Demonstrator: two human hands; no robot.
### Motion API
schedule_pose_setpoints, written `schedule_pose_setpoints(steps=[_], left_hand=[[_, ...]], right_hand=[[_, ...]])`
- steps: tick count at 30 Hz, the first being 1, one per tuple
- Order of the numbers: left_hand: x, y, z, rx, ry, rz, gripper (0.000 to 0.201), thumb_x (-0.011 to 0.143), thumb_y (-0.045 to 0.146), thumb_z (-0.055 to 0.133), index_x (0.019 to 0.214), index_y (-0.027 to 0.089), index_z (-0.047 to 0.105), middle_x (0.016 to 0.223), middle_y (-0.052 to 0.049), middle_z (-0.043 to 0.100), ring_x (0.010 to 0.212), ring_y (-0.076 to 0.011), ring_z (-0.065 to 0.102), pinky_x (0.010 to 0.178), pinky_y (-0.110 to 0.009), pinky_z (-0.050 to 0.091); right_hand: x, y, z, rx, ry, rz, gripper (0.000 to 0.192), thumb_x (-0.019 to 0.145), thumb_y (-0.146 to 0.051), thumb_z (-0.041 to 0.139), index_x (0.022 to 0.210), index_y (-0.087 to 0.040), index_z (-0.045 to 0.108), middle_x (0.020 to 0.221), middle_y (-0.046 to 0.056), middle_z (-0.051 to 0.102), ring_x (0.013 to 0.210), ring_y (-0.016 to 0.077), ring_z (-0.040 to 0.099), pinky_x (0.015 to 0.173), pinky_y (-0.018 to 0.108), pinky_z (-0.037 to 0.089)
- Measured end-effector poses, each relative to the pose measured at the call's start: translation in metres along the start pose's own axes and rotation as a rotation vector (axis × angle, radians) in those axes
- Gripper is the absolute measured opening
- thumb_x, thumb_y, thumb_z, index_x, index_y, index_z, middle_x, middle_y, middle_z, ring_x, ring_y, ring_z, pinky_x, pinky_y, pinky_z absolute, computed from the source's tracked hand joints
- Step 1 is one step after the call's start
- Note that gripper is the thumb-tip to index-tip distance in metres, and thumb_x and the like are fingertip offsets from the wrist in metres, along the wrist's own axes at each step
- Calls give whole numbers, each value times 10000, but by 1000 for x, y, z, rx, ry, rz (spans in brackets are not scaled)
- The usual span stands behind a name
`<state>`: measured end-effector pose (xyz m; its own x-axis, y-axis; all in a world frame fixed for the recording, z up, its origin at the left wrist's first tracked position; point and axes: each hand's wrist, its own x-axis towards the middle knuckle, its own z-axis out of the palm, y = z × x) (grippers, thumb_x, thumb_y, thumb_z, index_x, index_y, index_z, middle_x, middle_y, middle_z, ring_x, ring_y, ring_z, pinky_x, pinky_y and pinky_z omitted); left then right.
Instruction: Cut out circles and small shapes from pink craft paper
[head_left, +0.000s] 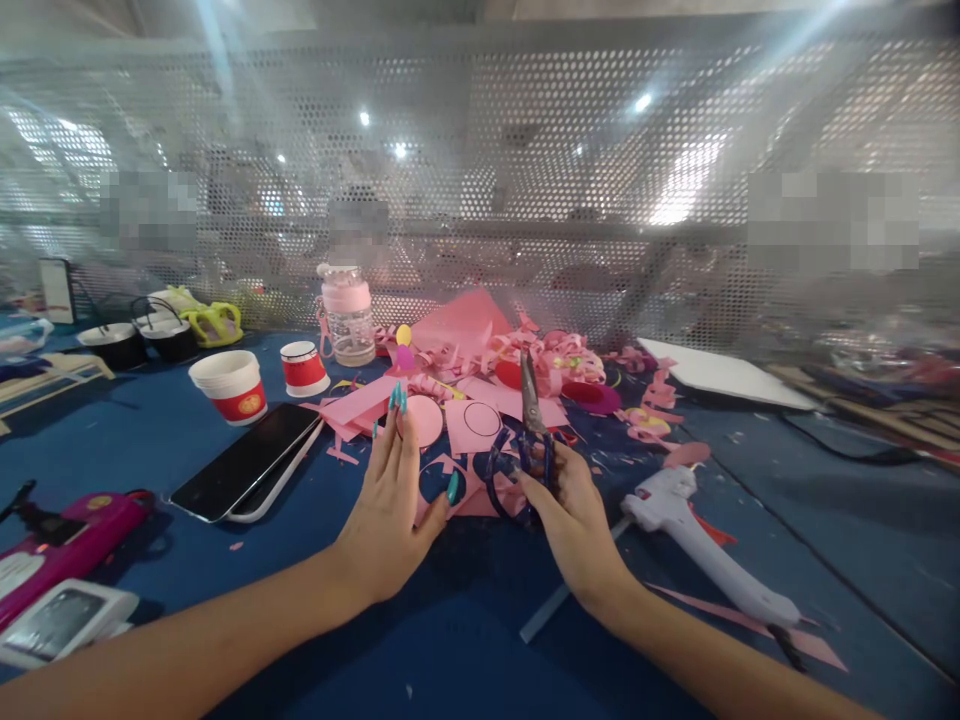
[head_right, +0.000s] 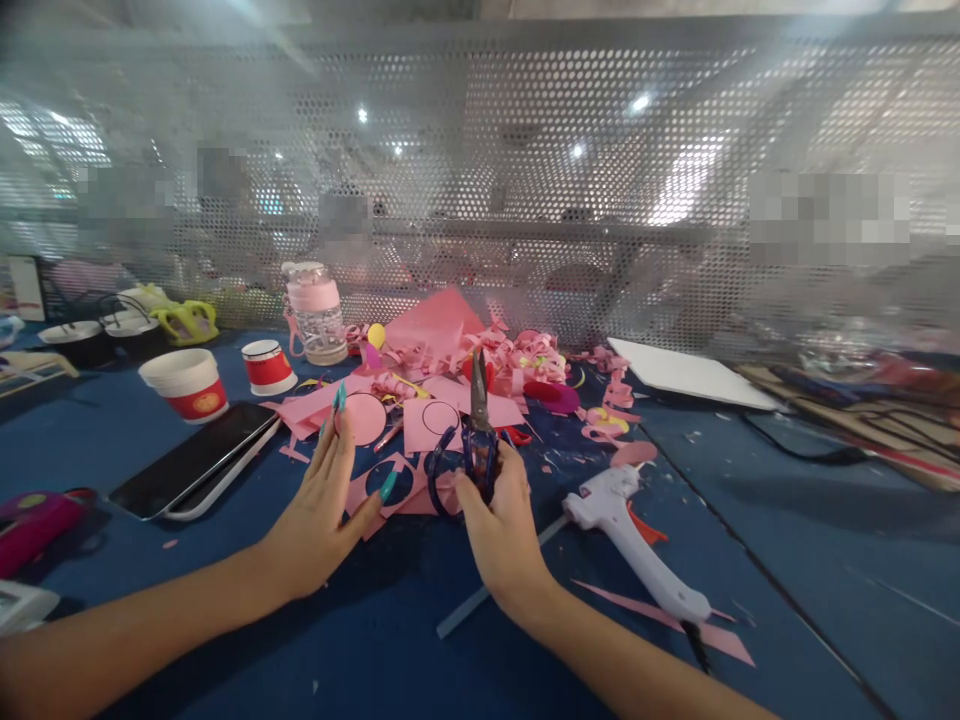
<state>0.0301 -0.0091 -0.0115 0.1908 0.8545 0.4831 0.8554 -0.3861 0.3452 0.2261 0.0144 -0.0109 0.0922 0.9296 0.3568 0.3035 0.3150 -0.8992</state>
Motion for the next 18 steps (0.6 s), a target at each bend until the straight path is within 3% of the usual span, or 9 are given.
schedule_pose_setpoints(steps=[6,10,13,18], left_hand=[[8,-1,-3,204,115,-36,651,836,393,389,1378,152,121,1457,-175,-4,1312,-380,-71,985,-621,143],[13,-5,-7,179,170,47,520,834,325,410,1315,171,286,1406,-153,205,1300,-323,137,1005,-529,222],[19,-10,-10,102,135,61,469,830,297,420,1278,188,335,1277,-129,377,1203,-269,299,984,-471,286],[43,-10,-17,26,10,81,508,802,350,472,1267,203,331,1198,-111,449,1146,-257,346,951,-460,315]], right_hand=[[0,0,0,91,23,29,402,770,-361,527,1122,-199,423,1057,63,552,1013,213,509,913,407,388],[0,0,1,105,49,33,438,734,-355,571,1112,-187,428,1032,72,562,981,222,522,878,405,410],[0,-2,3,111,65,18,496,696,-345,615,1114,-180,406,1006,79,558,946,224,535,855,407,424],[-1,-10,4,130,71,0,544,662,-350,645,1088,-179,353,960,73,536,866,206,555,800,389,454]])
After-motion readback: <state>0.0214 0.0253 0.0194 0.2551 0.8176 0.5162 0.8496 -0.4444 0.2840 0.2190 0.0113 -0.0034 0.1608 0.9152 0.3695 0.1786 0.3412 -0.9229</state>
